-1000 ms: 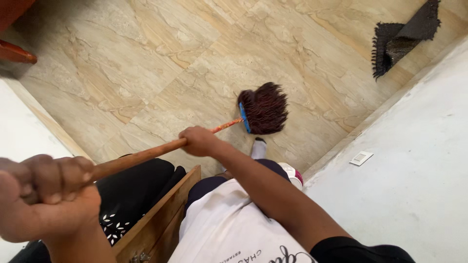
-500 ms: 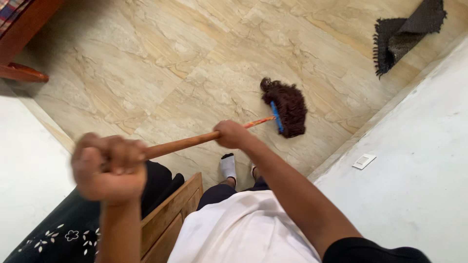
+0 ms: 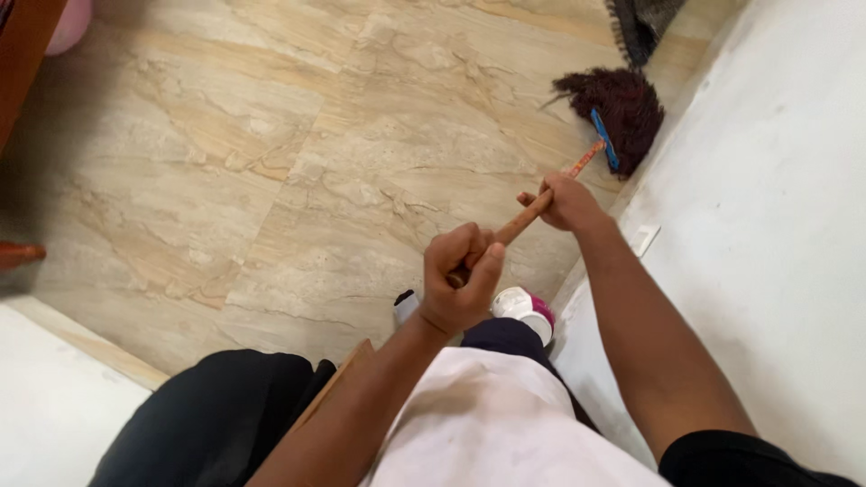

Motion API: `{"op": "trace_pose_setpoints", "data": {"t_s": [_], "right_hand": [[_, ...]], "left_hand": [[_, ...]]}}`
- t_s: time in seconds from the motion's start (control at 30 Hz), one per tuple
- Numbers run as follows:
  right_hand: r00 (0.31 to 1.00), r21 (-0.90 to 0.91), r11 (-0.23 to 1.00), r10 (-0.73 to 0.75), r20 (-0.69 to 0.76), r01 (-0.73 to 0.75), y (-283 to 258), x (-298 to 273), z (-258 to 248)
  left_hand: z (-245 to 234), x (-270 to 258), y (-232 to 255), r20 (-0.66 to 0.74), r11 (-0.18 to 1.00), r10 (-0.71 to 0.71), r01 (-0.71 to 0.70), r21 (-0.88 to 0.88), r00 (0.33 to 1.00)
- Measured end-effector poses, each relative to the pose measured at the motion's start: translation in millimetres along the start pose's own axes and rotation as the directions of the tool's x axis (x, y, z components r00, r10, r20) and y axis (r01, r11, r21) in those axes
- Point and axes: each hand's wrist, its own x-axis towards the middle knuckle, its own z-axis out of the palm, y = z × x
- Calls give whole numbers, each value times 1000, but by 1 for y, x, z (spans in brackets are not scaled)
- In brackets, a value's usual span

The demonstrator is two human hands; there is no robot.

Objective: The person mops the tiled floor of a room using a string mop with a wooden handle. They move the mop back and forth across the floor, cleaning around furniture such as a bed and a wardrobe, and maneuvering under hanging clothes.

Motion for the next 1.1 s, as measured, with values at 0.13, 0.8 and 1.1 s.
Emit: {"op": "trace_pose_setpoints", "data": {"t_s": [0.13,0.8,1.1], "right_hand": [[992,82,997,-5,-127,16,12,-21,-3],[987,449,893,54,-150,19,-206,-134,82],[988,560,815,-101,-114,148,-320,-82,83]], "left_hand": [[15,-7,9,7,1000,5,-5,11,1000],[-110,-45,162,131,993,-62,49,104,989],[-134,-72,250,-69,910,-34,59,411,997]]}}
